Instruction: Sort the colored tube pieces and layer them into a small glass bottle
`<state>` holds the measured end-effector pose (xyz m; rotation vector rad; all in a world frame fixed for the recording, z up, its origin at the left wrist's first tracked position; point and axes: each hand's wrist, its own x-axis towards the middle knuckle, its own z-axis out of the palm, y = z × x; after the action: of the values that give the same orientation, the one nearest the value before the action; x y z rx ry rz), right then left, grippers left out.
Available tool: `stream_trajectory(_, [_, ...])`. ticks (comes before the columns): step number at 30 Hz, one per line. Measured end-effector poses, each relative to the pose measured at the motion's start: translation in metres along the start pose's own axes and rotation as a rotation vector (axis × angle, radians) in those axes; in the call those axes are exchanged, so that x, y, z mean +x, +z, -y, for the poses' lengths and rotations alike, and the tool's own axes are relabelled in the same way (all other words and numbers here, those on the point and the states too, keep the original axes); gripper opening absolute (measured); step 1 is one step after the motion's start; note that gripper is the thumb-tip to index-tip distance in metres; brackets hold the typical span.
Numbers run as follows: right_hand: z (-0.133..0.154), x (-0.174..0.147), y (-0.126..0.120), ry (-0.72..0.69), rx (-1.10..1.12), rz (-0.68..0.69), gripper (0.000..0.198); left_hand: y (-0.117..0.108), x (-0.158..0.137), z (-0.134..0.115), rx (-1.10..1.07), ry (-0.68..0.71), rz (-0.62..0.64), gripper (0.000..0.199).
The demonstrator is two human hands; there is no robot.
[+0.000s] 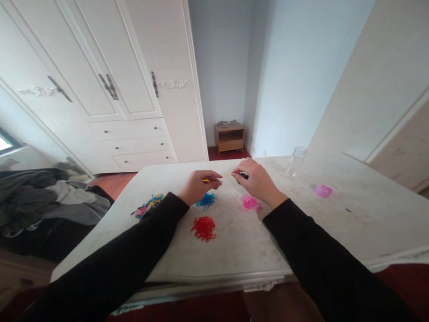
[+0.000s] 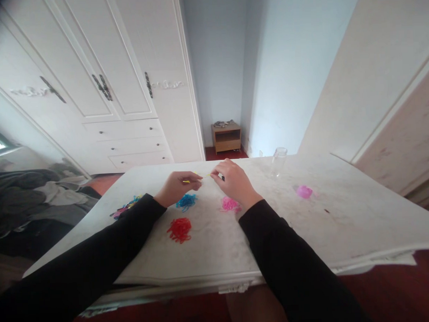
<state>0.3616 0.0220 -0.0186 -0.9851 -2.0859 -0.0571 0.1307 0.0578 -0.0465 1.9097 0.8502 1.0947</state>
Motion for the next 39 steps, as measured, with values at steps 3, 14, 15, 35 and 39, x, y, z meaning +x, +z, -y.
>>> stream_trajectory(3, [0.007, -0.002, 0.002, -0.022, -0.006, 0.012, 0.017, 0.007, -0.004, -0.004, -0.003, 0.012, -0.032, 0.029])
stream_trajectory(14, [0.012, -0.006, 0.006, -0.021, -0.022, 0.049, 0.017, 0.011, -0.008, -0.013, 0.006, 0.039, -0.105, 0.019])
stream_trajectory(15, [0.012, -0.006, 0.006, -0.018, -0.019, 0.048, 0.017, 0.011, -0.008, -0.015, 0.012, 0.045, -0.106, 0.018])
stream_trajectory(35, [0.011, -0.006, 0.013, 0.234, 0.060, -0.197, 0.015, 0.008, -0.006, -0.024, -0.159, -0.029, -0.157, 0.022])
stream_trajectory(39, [0.011, -0.007, 0.015, 0.265, 0.109, -0.238, 0.014, 0.005, -0.005, -0.021, -0.201, -0.051, -0.184, 0.027])
